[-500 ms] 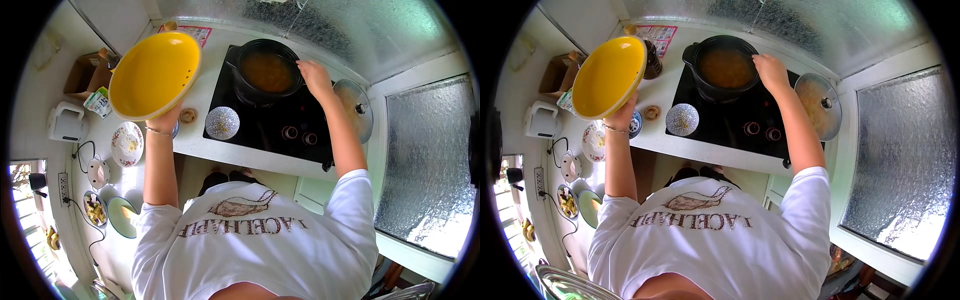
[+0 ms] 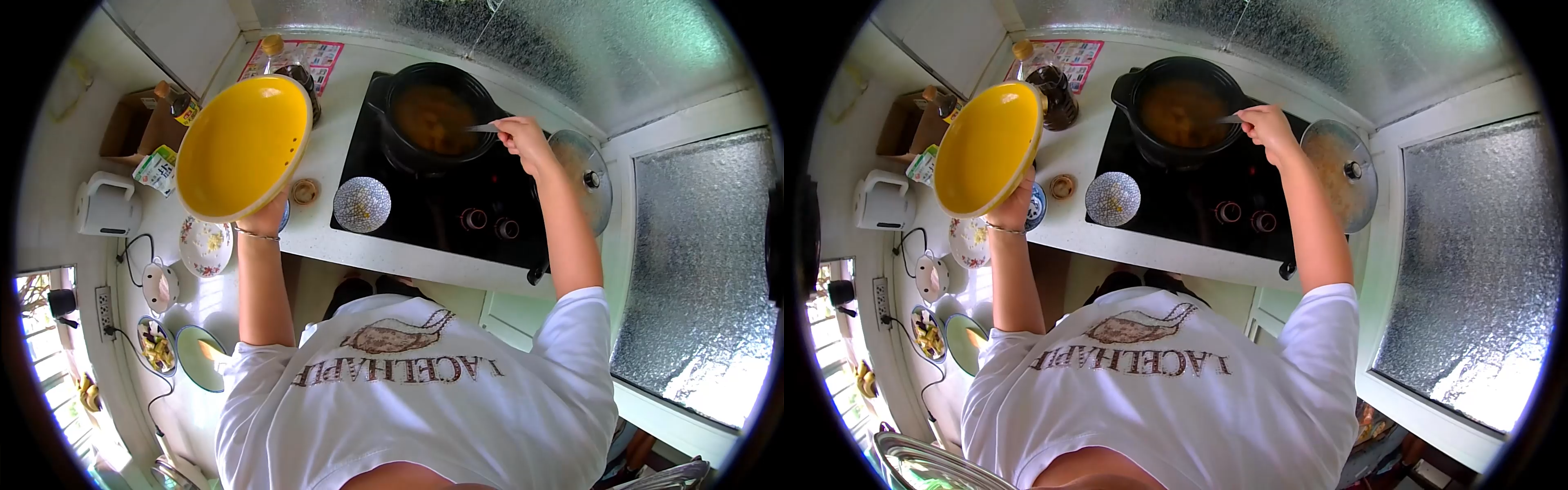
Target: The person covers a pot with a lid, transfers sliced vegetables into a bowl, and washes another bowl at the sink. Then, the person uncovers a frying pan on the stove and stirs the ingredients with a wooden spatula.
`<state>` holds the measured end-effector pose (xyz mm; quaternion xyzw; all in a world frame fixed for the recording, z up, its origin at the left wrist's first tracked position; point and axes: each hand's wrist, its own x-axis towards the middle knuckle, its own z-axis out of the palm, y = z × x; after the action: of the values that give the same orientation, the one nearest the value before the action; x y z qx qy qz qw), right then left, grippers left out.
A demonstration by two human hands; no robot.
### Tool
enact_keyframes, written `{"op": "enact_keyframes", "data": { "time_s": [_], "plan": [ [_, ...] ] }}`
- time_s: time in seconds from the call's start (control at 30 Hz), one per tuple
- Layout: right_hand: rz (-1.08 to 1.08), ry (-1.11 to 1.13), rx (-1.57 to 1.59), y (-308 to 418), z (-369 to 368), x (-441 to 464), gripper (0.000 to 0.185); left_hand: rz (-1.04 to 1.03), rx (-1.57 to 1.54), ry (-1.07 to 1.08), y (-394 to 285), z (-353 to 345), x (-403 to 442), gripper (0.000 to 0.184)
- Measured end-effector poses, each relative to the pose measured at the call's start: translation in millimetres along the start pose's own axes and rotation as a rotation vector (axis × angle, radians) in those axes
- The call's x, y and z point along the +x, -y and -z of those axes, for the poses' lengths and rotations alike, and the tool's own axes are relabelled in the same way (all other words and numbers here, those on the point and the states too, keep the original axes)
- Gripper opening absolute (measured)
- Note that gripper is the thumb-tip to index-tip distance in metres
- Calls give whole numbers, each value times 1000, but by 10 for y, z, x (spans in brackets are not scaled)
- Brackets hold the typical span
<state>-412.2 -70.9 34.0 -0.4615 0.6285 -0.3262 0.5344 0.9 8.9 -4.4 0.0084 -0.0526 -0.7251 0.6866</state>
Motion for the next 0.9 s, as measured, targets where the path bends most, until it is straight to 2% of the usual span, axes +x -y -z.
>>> {"op": "enact_keyframes", "data": {
  "time_s": [0.3,0.37,0.43,0.47,0.53,0.57,0.63,0.73,0.9],
  "plan": [
    [44,-31,113,-55,-186,-11,17,-35,45,-3,-11,11,35,31],
    [66,-37,103,-35,-235,-48,18,16,25,87,-49,108,54,41],
    [335,-165,-367,-17,-277,-91,18,5,9,36,-4,-7,37,35],
    [334,-163,-367,-2,-283,-110,18,-6,-8,-14,21,-63,27,29],
    [872,-340,-815,43,-294,-146,16,-17,6,-24,49,-102,12,29],
    [872,-338,-815,91,-301,-173,16,-26,20,-33,52,-107,5,30],
    [875,-351,-1069,176,-310,-221,16,-29,15,-47,50,-91,0,30],
    [843,-331,-1180,167,-268,-104,17,-22,5,-47,48,-97,-4,31],
    [742,-299,-1134,89,-75,4,19,-29,22,-41,49,-136,-33,31]
  ]
}}
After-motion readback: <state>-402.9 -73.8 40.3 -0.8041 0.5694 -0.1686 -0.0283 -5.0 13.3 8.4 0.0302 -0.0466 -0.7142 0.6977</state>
